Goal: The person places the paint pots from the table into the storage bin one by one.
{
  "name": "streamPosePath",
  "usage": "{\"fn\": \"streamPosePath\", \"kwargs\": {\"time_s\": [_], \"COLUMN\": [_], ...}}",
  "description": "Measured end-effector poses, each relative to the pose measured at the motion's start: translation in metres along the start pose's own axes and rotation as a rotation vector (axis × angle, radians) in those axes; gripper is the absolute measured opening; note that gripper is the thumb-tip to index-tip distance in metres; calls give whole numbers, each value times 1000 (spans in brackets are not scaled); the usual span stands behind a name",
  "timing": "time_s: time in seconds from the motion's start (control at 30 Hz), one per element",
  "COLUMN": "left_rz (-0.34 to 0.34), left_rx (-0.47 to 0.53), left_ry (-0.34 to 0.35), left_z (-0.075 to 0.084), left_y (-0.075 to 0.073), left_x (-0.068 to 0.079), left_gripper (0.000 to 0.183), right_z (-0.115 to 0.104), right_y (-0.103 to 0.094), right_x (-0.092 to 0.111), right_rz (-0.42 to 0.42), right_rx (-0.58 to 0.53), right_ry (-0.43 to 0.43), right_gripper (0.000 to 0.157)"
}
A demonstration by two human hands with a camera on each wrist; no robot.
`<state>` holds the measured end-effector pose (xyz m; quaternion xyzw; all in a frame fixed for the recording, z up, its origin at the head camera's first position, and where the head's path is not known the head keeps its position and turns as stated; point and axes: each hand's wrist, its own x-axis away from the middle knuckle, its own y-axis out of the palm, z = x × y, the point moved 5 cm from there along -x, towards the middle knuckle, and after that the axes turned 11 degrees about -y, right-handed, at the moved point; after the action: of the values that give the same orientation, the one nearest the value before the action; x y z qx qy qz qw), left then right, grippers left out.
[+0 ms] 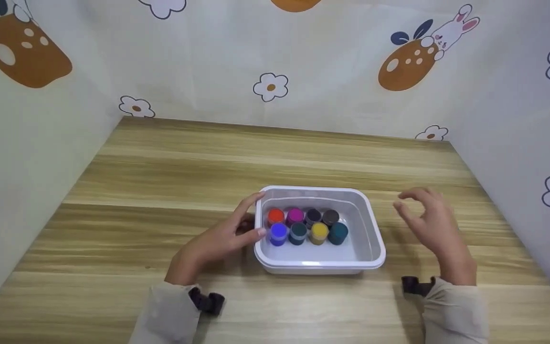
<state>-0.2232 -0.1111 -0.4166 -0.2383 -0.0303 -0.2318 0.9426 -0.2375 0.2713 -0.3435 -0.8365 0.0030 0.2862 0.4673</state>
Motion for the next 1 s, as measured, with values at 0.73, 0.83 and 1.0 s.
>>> {"fn": "streamPosePath", "kwargs": {"time_s": [0.73,0.83,1.0], "left_rz": [3,6,3], "left_rx": [-7,-13,-21], "left_ry": [2,-5,-10], "left_z": [0,-1,-1], "left_y": [0,1,1], "left_x": [-1,-1,-1], "left_gripper": [77,77,77], "right_z": [95,97,98], "right_y": [-29,-28,-27], "right_x": [61,61,63], "right_rz": [-243,-254,-262], "right_rx": [-114,-114,-114], "right_ry": [557,559,561], "right_gripper": [70,66,59]}}
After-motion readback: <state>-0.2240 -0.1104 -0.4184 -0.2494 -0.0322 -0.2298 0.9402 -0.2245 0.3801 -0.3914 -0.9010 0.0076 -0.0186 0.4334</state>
